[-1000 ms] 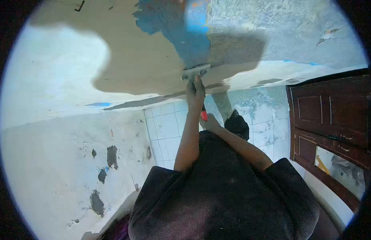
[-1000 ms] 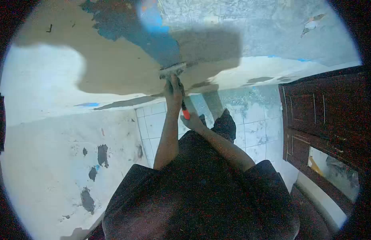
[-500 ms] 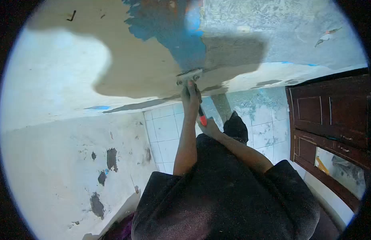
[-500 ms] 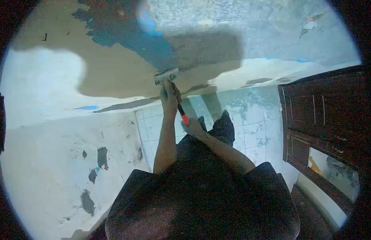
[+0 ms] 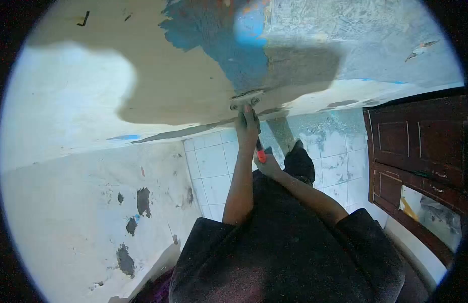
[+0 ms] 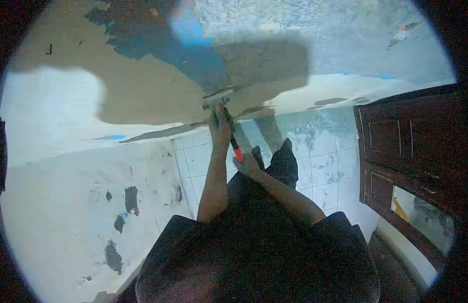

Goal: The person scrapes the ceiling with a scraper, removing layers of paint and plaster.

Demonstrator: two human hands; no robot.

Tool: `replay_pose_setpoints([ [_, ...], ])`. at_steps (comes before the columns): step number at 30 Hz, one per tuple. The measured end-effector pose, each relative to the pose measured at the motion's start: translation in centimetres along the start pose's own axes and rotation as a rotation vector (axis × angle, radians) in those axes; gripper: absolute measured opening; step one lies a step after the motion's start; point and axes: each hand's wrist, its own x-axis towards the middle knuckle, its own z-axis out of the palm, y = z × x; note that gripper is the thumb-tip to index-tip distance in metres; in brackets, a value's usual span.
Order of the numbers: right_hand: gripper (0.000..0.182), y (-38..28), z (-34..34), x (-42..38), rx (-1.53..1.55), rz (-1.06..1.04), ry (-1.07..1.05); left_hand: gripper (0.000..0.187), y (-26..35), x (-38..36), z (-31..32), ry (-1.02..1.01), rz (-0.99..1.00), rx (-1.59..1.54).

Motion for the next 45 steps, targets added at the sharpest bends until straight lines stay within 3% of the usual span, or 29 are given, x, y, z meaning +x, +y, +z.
replay_pose_setpoints([
  [4,0.037,0.2,-0.2,0.3,0.016,-0.095,-0.010,0.033,-0.5,0.4,0.1,0.003,-0.064,-0.031],
  [7,0.038,1.5,0.0,0.8,-0.035,-0.107,0.022,0.031,-0.3,0.3,0.3,-0.039,0.069,-0.078],
  [10,0.039,1.8,-0.3,0.5,-0.014,-0.119,0.018,0.042,0.2,-0.3,0.6,0.022,0.024,0.003],
  [17,0.039,0.3,-0.3,1.5,-0.077,-0.029,-0.060,0.036,-0.2,0.2,0.1,0.002,0.072,0.015],
  [19,0.042,-0.8,0.0,2.0,-0.058,-0.082,0.127,0.035,1.1,0.7,0.0,-0.136,0.187,-0.004],
  [21,0.038,-4.9,-2.2,3.5,-0.017,-0.053,0.071,0.034,5.0,0.7,1.3,-0.115,0.225,0.016],
  [23,0.034,-7.1,-2.6,4.5,0.047,-0.173,0.091,0.035,7.0,0.9,1.7,-0.145,0.388,0.101],
  [24,0.034,-7.8,-2.5,4.5,0.052,-0.190,0.095,0.036,7.0,0.8,1.5,-0.147,0.275,0.072],
  [29,0.017,-4.3,0.4,1.6,-0.150,-0.175,-0.023,0.038,1.6,0.5,-1.1,-0.079,0.239,0.092],
  [31,0.025,-2.1,0.5,1.0,-0.003,-0.064,-0.100,0.040,-0.9,0.3,-2.1,-0.036,0.041,0.017],
  [33,0.032,-0.4,1.0,0.9,0.138,0.051,-0.184,0.040,-1.1,0.0,-1.9,0.012,0.030,0.044],
  [37,0.036,0.7,2.2,1.6,0.041,-0.063,-0.141,0.042,-0.1,0.2,-1.9,-0.090,0.104,-0.008],
  [40,0.031,0.8,2.4,2.0,0.307,-0.102,-0.127,0.029,1.0,0.0,-1.3,0.015,0.074,0.015],
  [42,0.044,-2.9,1.7,0.4,-0.140,-0.102,-0.019,0.031,1.7,-0.5,-1.4,0.009,0.065,0.044],
  [45,0.047,-4.4,1.3,0.3,-0.103,-0.121,0.022,0.035,0.6,0.3,-1.9,-0.027,0.128,0.086],
])
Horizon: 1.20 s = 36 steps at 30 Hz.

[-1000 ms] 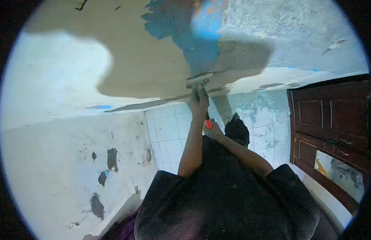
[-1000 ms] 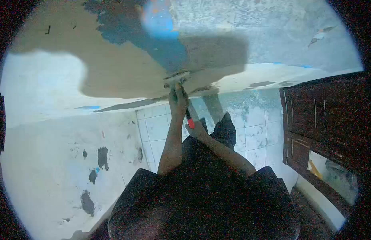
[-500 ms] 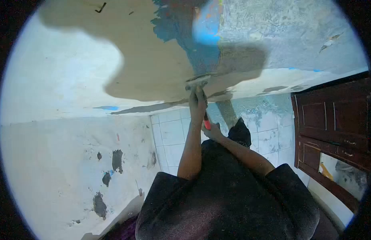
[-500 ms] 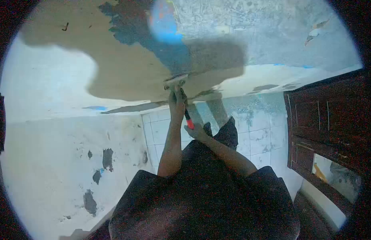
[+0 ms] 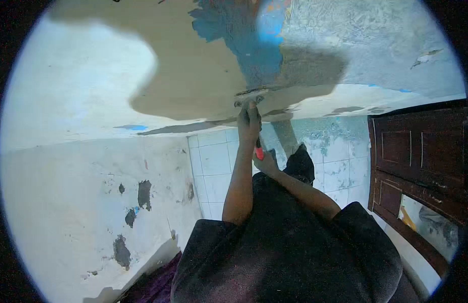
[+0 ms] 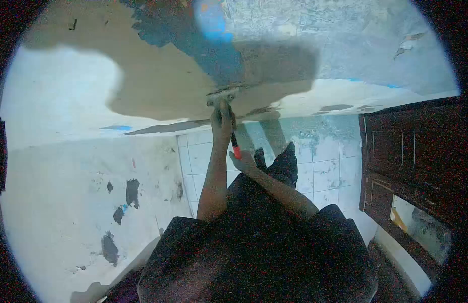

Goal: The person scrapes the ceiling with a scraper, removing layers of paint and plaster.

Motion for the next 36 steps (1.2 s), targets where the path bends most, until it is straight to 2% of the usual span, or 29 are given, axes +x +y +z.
replay_pose_setpoints([
  [1,0.047,0.4,0.6,-0.2,0.086,0.106,0.027,0.038,0.1,0.0,0.2,0.018,-0.025,0.003],
  [4,0.045,3.5,3.0,0.8,0.154,0.026,0.034,0.038,0.4,-0.1,0.0,-0.002,0.010,0.038],
  [5,0.020,2.9,2.7,1.7,0.037,-0.001,0.061,0.038,0.7,0.5,0.0,-0.011,0.015,0.014],
  [6,0.019,2.3,2.0,3.1,0.098,-0.011,0.121,0.038,1.0,1.2,0.2,-0.012,0.011,0.014],
  [7,0.017,-0.2,0.3,4.1,0.159,-0.020,0.179,0.038,2.4,1.7,0.9,-0.005,0.127,0.004],
  [8,0.017,-2.3,-1.1,4.4,0.161,-0.012,0.173,0.037,4.3,1.6,1.3,0.005,0.239,-0.002],
  [9,0.018,-4.5,-2.5,4.9,0.213,-0.064,0.138,0.036,7.6,1.0,1.8,-0.037,0.193,-0.062],
  [10,0.018,-5.9,-3.2,5.6,0.264,-0.125,0.109,0.036,7.9,1.1,1.5,-0.039,0.202,-0.060],
  [11,0.018,-4.5,-2.0,6.2,0.264,-0.132,0.116,0.036,8.0,1.4,1.3,-0.025,0.193,-0.021],
  [12,0.028,-1.2,0.5,6.7,0.195,-0.121,0.101,0.036,7.8,1.3,1.2,-0.014,0.179,0.017],
  [13,0.040,0.6,2.0,6.8,0.128,-0.111,0.089,0.036,6.9,1.0,0.8,-0.017,0.130,0.001],
  [14,0.042,-3.0,-0.5,3.9,0.183,0.016,0.028,0.036,6.0,0.6,0.7,-0.032,0.136,0.001],
  [15,0.043,-1.5,0.2,3.3,0.149,-0.104,0.081,0.034,5.1,0.1,0.5,-0.043,0.086,-0.054],
  [16,0.044,-1.3,-0.1,1.9,0.101,0.016,-0.002,0.033,4.0,-0.3,0.2,-0.053,0.032,-0.109],
  [17,0.045,2.0,1.3,1.7,0.104,0.109,-0.105,0.033,2.1,-0.5,-0.1,-0.063,0.033,-0.110],
  [19,0.046,4.7,1.3,0.5,0.067,0.131,-0.111,0.029,-0.8,-1.3,-0.3,-0.048,-0.130,-0.234],
  [20,0.047,5.1,1.0,0.2,0.027,0.143,-0.127,0.029,-1.5,-1.6,0.0,-0.058,-0.137,-0.235],
  [22,0.046,6.3,0.2,-0.4,-0.050,0.096,-0.073,0.034,-2.4,-1.9,0.8,-0.045,-0.098,-0.223],
  [24,0.045,7.7,0.3,-0.5,0.192,0.100,-0.061,0.033,-2.6,-2.1,1.5,-0.070,-0.126,-0.211],
  [28,0.042,3.9,-1.5,-0.4,0.191,0.057,0.060,0.037,-1.0,-1.1,3.5,-0.039,-0.018,-0.082],
  [29,0.023,4.3,-1.0,0.1,0.003,0.098,0.134,0.038,-0.2,-0.9,4.1,-0.027,0.015,-0.093],
  [30,0.023,5.1,-1.1,0.2,0.002,0.093,0.131,0.038,0.4,-0.9,4.6,-0.017,0.048,-0.106],
  [32,0.036,3.8,-2.6,-0.2,0.151,0.072,0.111,0.039,0.1,-0.9,4.5,-0.053,0.025,-0.097],
  [34,0.035,3.6,-3.6,-0.9,0.125,-0.009,0.154,0.040,-1.0,-0.7,5.1,-0.080,-0.013,-0.116],
  [36,0.035,5.4,-3.2,-1.4,0.134,0.074,0.097,0.040,-0.6,-1.0,5.5,-0.100,-0.003,-0.163],
])
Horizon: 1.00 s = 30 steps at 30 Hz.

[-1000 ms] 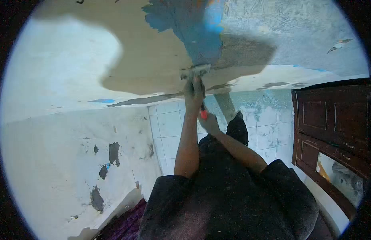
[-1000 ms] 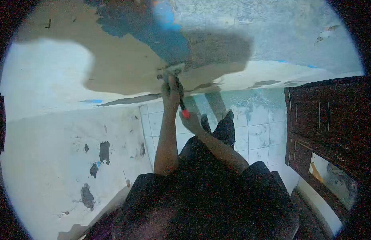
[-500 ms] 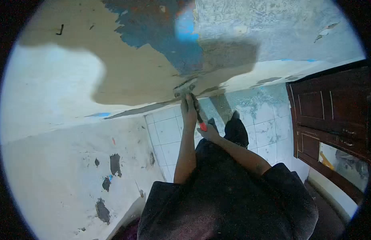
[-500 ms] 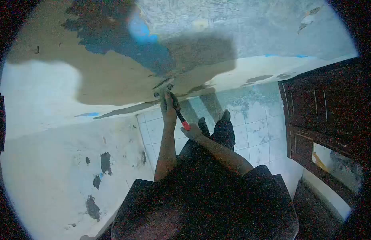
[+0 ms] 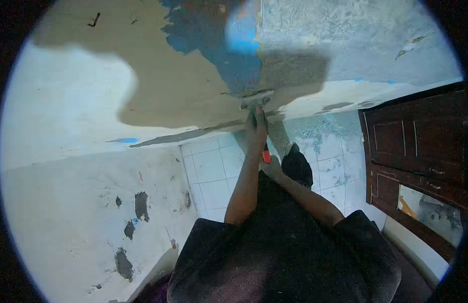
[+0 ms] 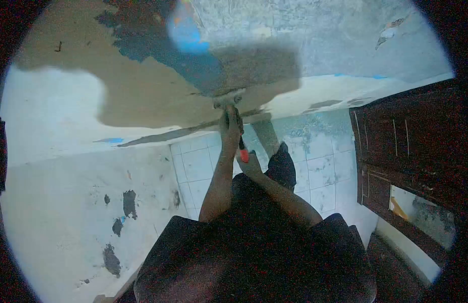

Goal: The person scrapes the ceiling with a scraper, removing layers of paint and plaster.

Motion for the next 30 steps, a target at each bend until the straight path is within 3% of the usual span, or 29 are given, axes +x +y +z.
replay_pose_setpoints([
  [4,0.032,0.3,0.7,1.1,-0.096,-0.024,0.172,0.040,1.5,0.2,1.0,-0.005,-0.101,0.036],
  [5,0.030,-3.1,-0.6,0.5,0.190,-0.101,0.159,0.040,2.1,0.3,1.6,-0.032,0.005,0.066],
  [6,0.029,-4.7,-1.4,0.3,0.031,-0.038,0.112,0.040,2.4,0.4,1.9,-0.059,0.116,0.097],
  [8,0.026,-1.6,-0.2,0.6,0.186,-0.026,0.064,0.040,1.4,0.5,1.8,-0.034,0.093,0.089],
  [9,0.026,-0.6,0.0,0.4,0.191,-0.039,0.063,0.040,-0.1,0.5,1.3,-0.033,0.007,0.095],
  [11,0.027,-0.4,0.0,-0.4,-0.180,-0.159,0.189,0.041,0.0,0.1,1.0,0.003,-0.182,0.043],
  [12,0.027,-0.2,-0.2,0.0,-0.181,-0.164,0.195,0.041,-0.1,0.4,1.1,-0.002,-0.177,0.042],
  [14,0.028,-3.5,-1.2,-1.7,-0.206,-0.017,0.245,0.043,0.9,0.0,1.2,0.009,-0.203,-0.060],
  [15,0.032,-5.1,-1.5,-2.3,-0.109,0.119,0.253,0.045,0.9,0.0,1.4,0.033,-0.113,0.080],
  [18,0.034,-5.2,-1.5,-2.4,-0.174,0.182,0.225,0.045,-1.6,0.5,0.9,0.011,-0.164,-0.044],
  [19,0.038,-7.6,-1.7,-2.9,-0.110,0.157,0.281,0.045,-0.5,0.1,1.3,0.034,-0.167,-0.022],
  [26,0.041,-7.2,-1.4,-3.7,-0.060,0.042,0.333,0.046,-0.4,-0.2,1.2,0.012,-0.135,-0.053],
  [28,0.030,-7.0,-1.3,-3.3,-0.174,0.083,0.366,0.046,0.5,-0.1,1.3,-0.033,-0.188,-0.076],
  [30,0.032,-6.0,-1.5,-2.5,-0.179,0.110,0.364,0.044,-0.6,0.8,1.4,-0.036,-0.130,-0.087],
])
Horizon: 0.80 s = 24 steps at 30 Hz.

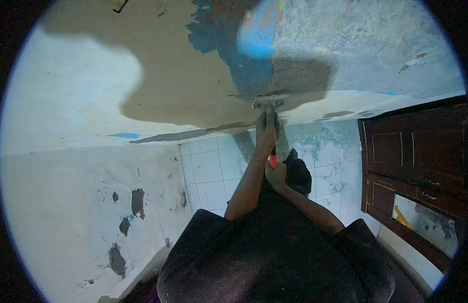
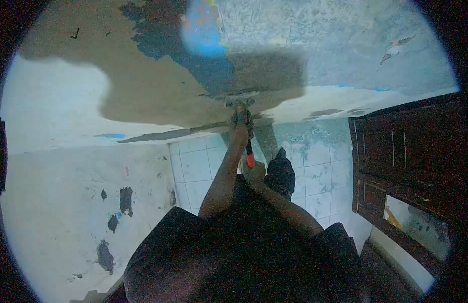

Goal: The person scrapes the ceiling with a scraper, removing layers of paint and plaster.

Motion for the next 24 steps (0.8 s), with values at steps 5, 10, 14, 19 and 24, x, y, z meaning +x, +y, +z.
replay_pose_setpoints([
  [5,0.033,-0.3,-0.7,-0.5,0.020,-0.007,-0.029,0.044,0.0,-0.7,0.1,0.019,-0.027,0.001],
  [10,0.038,-1.0,-0.2,-0.1,0.194,-0.117,0.108,0.043,3.3,-1.4,1.0,0.024,-0.056,-0.001],
  [14,0.041,0.8,0.3,0.1,-0.038,0.062,-0.035,0.042,0.4,-0.4,-0.3,0.006,-0.046,-0.006],
  [19,0.035,-0.8,0.4,0.1,0.022,0.018,0.003,0.043,2.2,-1.5,0.3,0.015,0.004,0.022],
  [24,0.032,-2.8,-1.6,-0.6,0.030,-0.003,-0.064,0.047,1.2,-0.6,-0.6,-0.024,-0.055,-0.032],
])
